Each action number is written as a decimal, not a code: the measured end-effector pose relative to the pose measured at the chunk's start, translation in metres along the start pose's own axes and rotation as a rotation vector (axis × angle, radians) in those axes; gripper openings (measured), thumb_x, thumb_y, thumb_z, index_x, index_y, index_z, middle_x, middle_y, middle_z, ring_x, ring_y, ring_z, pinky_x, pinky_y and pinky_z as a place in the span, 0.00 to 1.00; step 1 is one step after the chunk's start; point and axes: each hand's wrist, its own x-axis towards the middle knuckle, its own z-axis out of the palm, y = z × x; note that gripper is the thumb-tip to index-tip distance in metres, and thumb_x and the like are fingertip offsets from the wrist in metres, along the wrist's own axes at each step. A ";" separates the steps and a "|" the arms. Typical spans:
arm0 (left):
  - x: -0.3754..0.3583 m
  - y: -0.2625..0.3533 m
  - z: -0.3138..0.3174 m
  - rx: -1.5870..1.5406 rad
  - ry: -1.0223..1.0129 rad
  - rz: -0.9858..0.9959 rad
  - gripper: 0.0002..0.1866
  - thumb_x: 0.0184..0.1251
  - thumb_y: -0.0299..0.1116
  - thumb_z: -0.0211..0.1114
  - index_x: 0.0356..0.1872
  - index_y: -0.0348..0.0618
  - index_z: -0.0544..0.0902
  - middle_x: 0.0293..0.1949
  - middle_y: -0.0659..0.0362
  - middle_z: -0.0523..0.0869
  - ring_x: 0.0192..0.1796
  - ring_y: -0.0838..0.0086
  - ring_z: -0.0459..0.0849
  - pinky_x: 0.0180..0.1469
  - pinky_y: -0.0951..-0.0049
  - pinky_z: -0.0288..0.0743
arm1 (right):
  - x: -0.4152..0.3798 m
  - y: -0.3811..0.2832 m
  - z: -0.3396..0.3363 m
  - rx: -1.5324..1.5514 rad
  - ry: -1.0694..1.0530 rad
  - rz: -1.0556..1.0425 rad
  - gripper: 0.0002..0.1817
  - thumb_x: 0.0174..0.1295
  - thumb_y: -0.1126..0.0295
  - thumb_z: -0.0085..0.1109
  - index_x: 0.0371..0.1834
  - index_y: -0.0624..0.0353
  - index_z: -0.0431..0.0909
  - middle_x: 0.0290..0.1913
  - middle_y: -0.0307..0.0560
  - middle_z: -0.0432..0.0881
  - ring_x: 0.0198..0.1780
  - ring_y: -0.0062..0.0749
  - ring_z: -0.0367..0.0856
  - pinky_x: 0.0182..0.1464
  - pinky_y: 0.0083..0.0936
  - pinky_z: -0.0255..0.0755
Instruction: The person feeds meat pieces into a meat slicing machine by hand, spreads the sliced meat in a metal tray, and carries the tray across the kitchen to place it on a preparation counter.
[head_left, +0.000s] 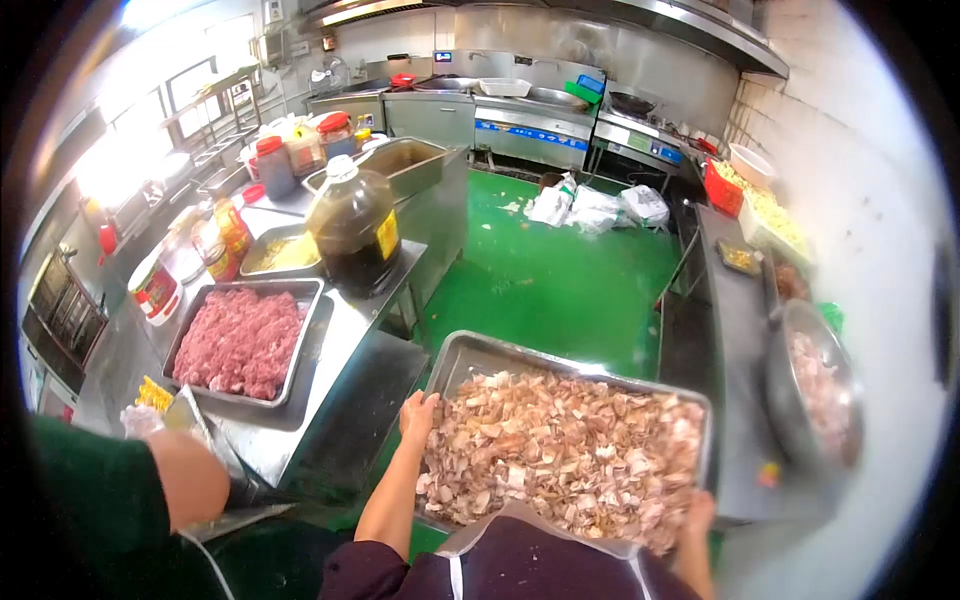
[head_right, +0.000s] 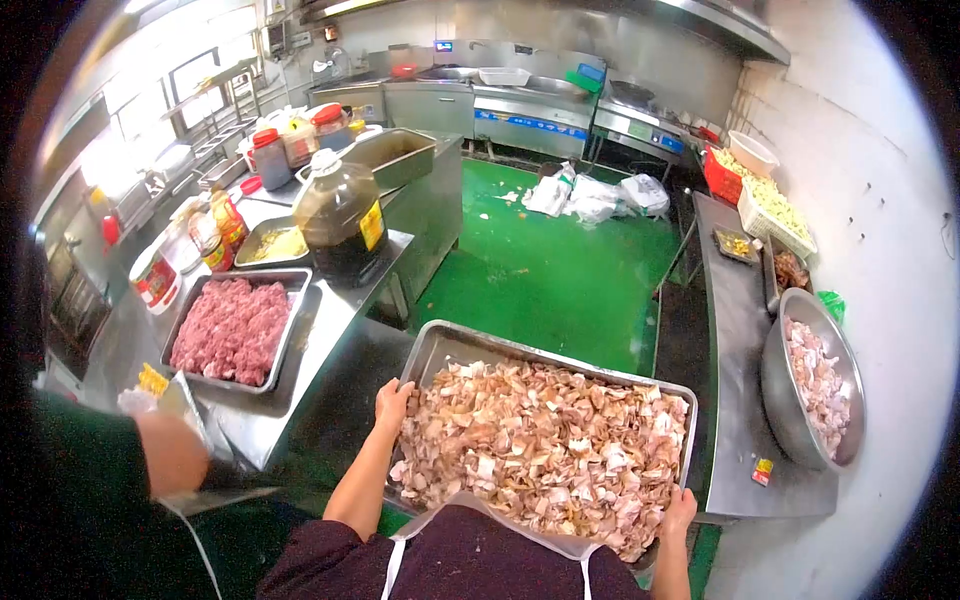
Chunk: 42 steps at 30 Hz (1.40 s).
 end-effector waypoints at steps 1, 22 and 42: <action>0.002 0.001 -0.001 -0.026 -0.088 -0.059 0.20 0.53 0.48 0.60 0.30 0.36 0.77 0.30 0.44 0.80 0.36 0.50 0.77 0.39 0.58 0.68 | -0.003 -0.002 0.000 -0.032 0.031 0.060 0.14 0.61 0.71 0.49 0.19 0.64 0.65 0.19 0.34 0.64 0.23 0.20 0.58 0.25 0.25 0.58; -0.013 0.067 -0.035 -0.279 -0.320 -0.158 0.08 0.63 0.28 0.54 0.27 0.36 0.70 0.22 0.58 0.77 0.21 0.76 0.73 0.22 0.75 0.66 | -0.039 -0.037 -0.013 -0.342 0.014 0.300 0.17 0.56 0.57 0.53 0.33 0.63 0.76 0.33 0.59 0.78 0.38 0.52 0.76 0.41 0.38 0.67; 0.071 0.014 0.127 -0.356 -0.750 0.222 0.11 0.59 0.33 0.59 0.25 0.35 0.73 0.20 0.55 0.76 0.22 0.71 0.73 0.26 0.69 0.66 | -0.216 -0.014 0.003 -0.258 0.608 0.199 0.16 0.58 0.63 0.54 0.24 0.68 0.72 0.20 0.52 0.71 0.24 0.29 0.67 0.30 0.30 0.64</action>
